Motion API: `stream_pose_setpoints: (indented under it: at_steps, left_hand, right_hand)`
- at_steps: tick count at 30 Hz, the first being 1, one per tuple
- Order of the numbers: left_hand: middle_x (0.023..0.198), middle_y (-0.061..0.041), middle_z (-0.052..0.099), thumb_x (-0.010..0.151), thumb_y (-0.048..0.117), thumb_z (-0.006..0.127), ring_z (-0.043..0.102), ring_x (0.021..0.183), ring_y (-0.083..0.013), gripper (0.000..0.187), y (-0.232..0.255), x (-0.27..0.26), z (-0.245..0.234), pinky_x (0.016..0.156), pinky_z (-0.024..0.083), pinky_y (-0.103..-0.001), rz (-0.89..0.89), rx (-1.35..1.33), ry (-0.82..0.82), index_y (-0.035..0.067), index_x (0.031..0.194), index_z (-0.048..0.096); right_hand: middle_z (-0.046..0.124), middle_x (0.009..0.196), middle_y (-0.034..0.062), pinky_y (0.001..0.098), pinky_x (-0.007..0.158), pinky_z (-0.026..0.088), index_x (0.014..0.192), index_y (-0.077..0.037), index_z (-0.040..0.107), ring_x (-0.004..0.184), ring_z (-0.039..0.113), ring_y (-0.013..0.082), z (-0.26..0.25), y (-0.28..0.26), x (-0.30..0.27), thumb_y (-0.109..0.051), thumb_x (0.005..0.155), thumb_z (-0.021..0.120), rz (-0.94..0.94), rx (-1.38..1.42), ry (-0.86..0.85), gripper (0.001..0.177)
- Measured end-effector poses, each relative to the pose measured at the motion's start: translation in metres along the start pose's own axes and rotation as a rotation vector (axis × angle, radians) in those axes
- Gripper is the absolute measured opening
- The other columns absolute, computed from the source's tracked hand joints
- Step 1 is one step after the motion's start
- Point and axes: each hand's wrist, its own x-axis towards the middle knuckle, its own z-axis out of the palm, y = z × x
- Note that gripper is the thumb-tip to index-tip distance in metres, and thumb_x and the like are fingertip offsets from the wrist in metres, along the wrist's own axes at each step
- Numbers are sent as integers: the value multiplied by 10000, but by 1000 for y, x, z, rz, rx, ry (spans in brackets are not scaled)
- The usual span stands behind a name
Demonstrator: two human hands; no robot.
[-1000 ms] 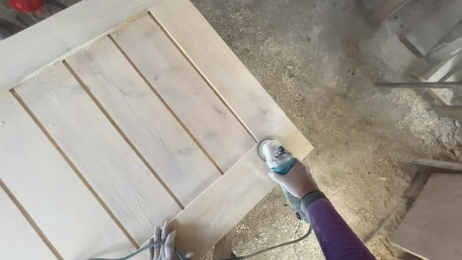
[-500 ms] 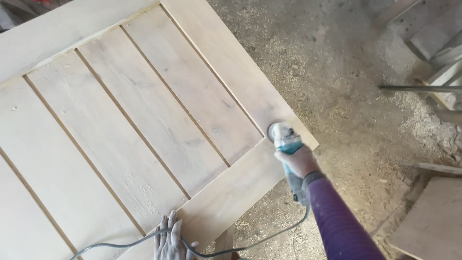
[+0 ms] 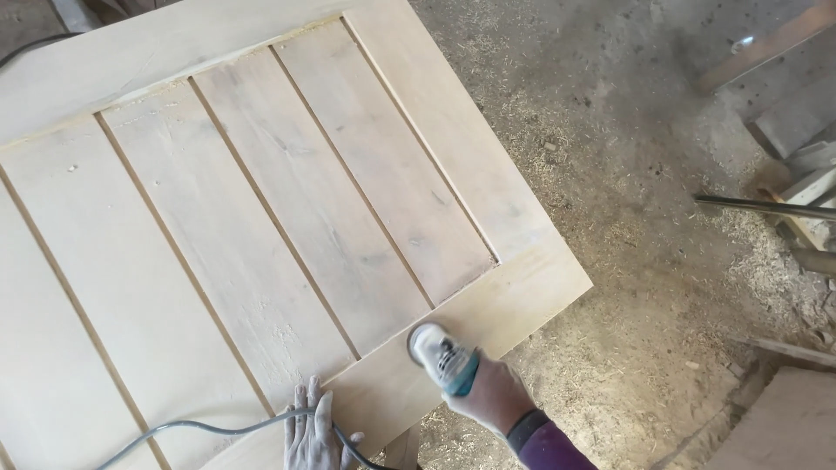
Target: Sanding a wooden door using an angle grinder with a sanding disc.
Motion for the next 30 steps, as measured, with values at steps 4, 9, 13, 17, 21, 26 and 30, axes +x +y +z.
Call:
stream_pose_setpoints:
  at_steps: [4, 9, 13, 17, 21, 26, 30]
  left_hand:
    - [1558, -283, 281, 855, 683, 479, 232, 1449, -490, 913, 2, 1, -1, 1163, 164, -625, -15, -18, -88, -42, 1401, 382]
    - [1574, -273, 274, 852, 694, 483, 218, 1462, -485, 919, 4, 1, 1, 1177, 159, -607, -42, -9, -109, -28, 1409, 376]
    - [1552, -271, 286, 814, 716, 485, 232, 1442, -493, 939, 2, 0, 3, 1162, 164, -621, -41, 61, -116, -11, 1398, 384]
    - [1550, -286, 305, 848, 709, 463, 257, 1443, -496, 931, -1, -5, 8, 1174, 173, -629, -46, 39, -71, -27, 1414, 390]
    - [1547, -282, 328, 838, 717, 461, 267, 1444, -489, 906, -1, -2, 10, 1178, 180, -621, -66, 79, -98, -10, 1377, 422]
    - [1547, -273, 339, 875, 703, 444, 274, 1463, -470, 867, 8, 4, -3, 1208, 183, -604, -72, 62, -80, -12, 1364, 439]
    - [1549, -277, 337, 871, 692, 446, 262, 1460, -476, 864, 14, 10, -13, 1196, 179, -602, -65, 64, -92, -19, 1362, 445]
  right_hand:
    - [725, 855, 56, 264, 633, 649, 1121, -52, 550, 670, 708, 124, -15, 31, 2, -342, 821, 756, -12, -64, -79, 465]
    - [746, 869, 25, 288, 610, 655, 1175, -123, 583, 680, 708, 130, -72, 63, 7, -262, 798, 746, 147, 170, 89, 433]
    - [720, 907, 33, 328, 658, 645, 1183, -93, 608, 749, 702, 146, -96, 93, 28, -231, 785, 752, 239, 284, 235, 446]
    - [726, 891, 64, 365, 713, 611, 1095, -86, 702, 776, 691, 181, -122, 117, 48, -320, 804, 759, 416, 412, 302, 378]
    - [714, 891, 68, 390, 729, 611, 1096, -112, 686, 762, 686, 197, -142, 134, 68, -375, 803, 749, 432, 410, 384, 399]
    - [728, 916, 51, 350, 750, 596, 1061, -101, 691, 767, 693, 155, -130, 141, 68, -364, 742, 793, 399, 548, 430, 426]
    - [723, 912, 76, 369, 691, 631, 1077, -109, 680, 764, 694, 179, -106, 109, 48, -377, 777, 772, 419, 396, 359, 413]
